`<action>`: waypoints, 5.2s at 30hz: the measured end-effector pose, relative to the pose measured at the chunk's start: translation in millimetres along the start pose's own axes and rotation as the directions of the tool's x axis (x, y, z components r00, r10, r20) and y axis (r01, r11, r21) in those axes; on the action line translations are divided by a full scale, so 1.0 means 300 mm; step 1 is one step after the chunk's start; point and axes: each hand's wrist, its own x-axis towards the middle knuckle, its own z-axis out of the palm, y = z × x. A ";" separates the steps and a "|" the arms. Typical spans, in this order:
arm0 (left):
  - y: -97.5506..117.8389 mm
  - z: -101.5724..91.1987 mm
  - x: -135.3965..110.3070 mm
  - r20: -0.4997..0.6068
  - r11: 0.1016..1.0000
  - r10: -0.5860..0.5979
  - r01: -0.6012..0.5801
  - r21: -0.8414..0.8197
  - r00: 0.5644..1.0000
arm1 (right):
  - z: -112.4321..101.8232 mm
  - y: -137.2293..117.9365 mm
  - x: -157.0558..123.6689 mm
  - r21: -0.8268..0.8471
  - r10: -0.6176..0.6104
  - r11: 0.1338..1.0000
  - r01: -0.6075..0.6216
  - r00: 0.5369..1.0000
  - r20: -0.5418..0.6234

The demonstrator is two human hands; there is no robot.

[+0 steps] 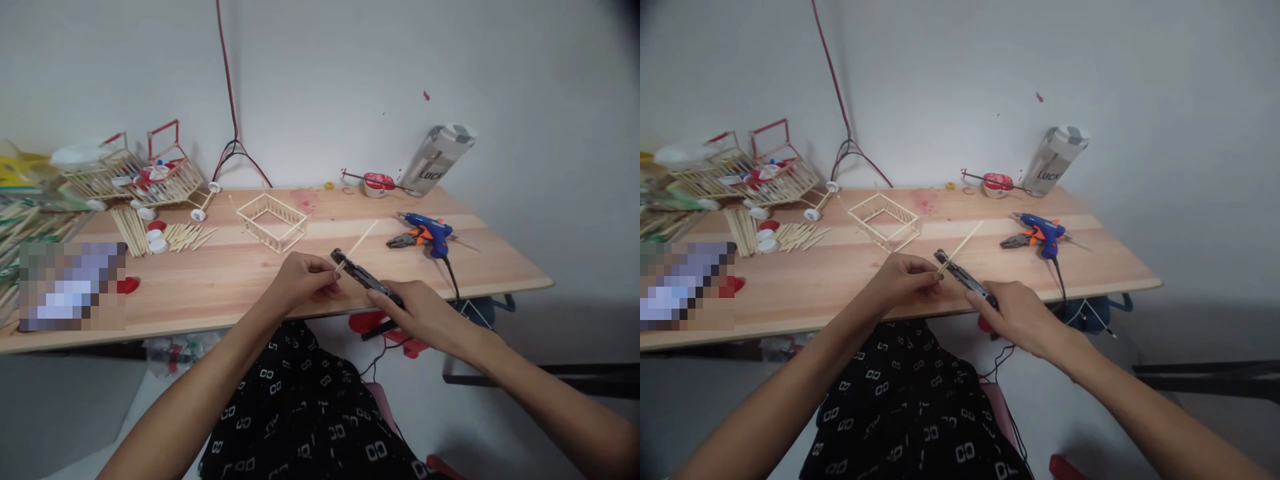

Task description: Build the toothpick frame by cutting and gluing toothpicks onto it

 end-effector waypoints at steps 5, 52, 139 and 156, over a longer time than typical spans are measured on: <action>-0.022 -0.016 0.027 -0.029 0.988 -0.156 0.156 -0.004 0.987 | -0.005 -0.008 0.044 -0.004 0.019 1.000 -0.019 0.998 0.066; -0.054 -0.048 0.059 -0.011 0.983 -0.158 0.156 -0.092 0.987 | -0.036 0.007 0.143 -0.087 -0.011 0.996 0.021 0.994 0.111; -0.121 -0.064 0.011 -0.158 0.959 0.208 -0.233 -0.159 0.965 | 0.060 -0.078 0.409 -0.226 0.130 0.931 -0.288 0.838 -0.530; -0.130 -0.178 -0.121 -0.519 0.967 0.248 -0.245 0.076 0.818 | 0.162 -0.168 0.446 0.263 -0.142 0.919 0.294 0.869 -0.475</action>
